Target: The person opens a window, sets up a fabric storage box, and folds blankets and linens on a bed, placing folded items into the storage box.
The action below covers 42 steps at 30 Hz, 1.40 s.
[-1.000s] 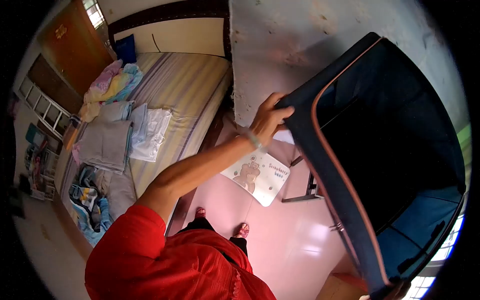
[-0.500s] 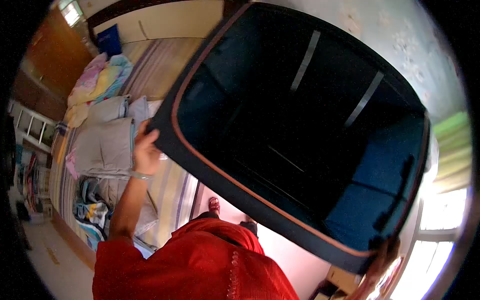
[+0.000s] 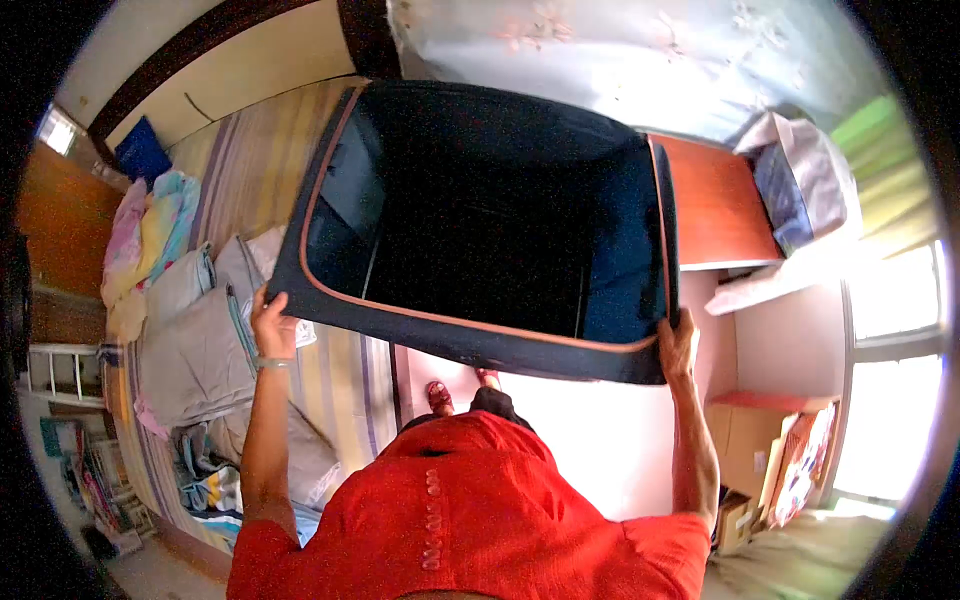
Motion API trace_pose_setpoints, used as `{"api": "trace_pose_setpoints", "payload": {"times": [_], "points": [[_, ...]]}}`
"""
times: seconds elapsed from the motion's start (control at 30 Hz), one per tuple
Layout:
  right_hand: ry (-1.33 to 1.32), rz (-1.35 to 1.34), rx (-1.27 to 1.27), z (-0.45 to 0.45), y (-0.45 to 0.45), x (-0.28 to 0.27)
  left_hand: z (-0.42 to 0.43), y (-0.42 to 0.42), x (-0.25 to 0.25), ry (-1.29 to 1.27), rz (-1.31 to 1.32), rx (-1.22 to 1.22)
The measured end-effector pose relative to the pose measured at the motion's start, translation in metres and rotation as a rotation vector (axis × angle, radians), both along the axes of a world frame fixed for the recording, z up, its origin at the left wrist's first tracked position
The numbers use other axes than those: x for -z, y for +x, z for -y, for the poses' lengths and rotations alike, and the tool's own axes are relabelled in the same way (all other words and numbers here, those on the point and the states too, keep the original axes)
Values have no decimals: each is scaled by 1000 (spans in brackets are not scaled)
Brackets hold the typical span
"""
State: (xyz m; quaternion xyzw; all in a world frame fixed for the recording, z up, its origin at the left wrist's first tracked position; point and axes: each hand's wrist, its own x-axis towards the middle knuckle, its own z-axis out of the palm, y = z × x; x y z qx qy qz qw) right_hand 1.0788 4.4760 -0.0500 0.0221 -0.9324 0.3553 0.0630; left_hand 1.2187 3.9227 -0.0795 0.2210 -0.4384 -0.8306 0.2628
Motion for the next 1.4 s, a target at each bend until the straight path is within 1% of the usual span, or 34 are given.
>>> {"api": "trace_pose_setpoints", "payload": {"times": [0.07,0.1,0.13,0.17,0.2,0.23,0.27,0.33,0.37,0.43,0.53,0.57,0.6,0.67,0.73,0.77,0.8,0.87,0.93,1.0,1.07,1.1,1.13,1.23,1.3,1.33,1.37,1.4], "points": [[-237,61,-26,-4,-5,3,-3,-14,17,14,85,-19],[-201,83,-28,-2,-7,-6,-7,-18,22,-15,99,-26],[-268,99,-33,-20,-14,7,-14,-24,21,-46,116,-34],[-275,90,-35,-15,-15,-3,-23,-31,10,-37,113,-55],[-373,170,-49,-36,-22,10,-32,-36,-2,-27,112,-69],[-367,153,-62,-32,-25,4,-33,-36,-6,-61,132,-67],[-248,164,-29,-37,-31,5,-35,-35,-14,-70,153,-65],[-250,215,-11,-28,-39,-6,-42,-35,-39,-33,85,-135],[-237,203,-38,-20,-41,-16,-36,-29,-47,-54,69,-118],[-226,158,-89,10,-51,-36,-28,-17,-75,-100,54,-175],[-177,225,-140,51,-67,-59,0,10,-108,-202,110,-299],[-225,217,-167,59,-73,-50,11,23,-118,-207,108,-332],[-240,221,-208,89,-72,-67,22,35,-127,-211,106,-362],[-290,206,-277,128,-76,-68,39,60,-146,-243,83,-442],[-409,237,-346,170,-80,-63,65,84,-154,-325,77,-514],[-395,224,-372,191,-81,-62,80,101,-154,-313,83,-531],[-379,208,-401,214,-82,-62,94,112,-156,-380,99,-565],[-419,202,-424,256,-92,-52,120,133,-155,-391,106,-639],[-354,163,-492,298,-103,-53,138,138,-164,-389,92,-639],[-270,106,-496,339,-123,-47,167,146,-170,-373,103,-681],[-269,95,-542,385,-133,-69,198,146,-171,-378,66,-712],[-323,64,-555,408,-141,-69,217,145,-169,-388,56,-723],[-373,36,-570,428,-152,-67,232,140,-167,-394,50,-736],[-340,9,-607,480,-184,-61,269,108,-159,-338,-5,-739],[-301,-10,-607,511,-207,-58,304,86,-141,-322,-35,-759],[-323,-28,-616,523,-219,-53,325,76,-128,-330,-42,-768],[-349,-45,-623,535,-232,-45,339,61,-122,-308,55,-788],[-380,-66,-624,549,-246,-37,354,37,-116,-247,20,-881]]}}
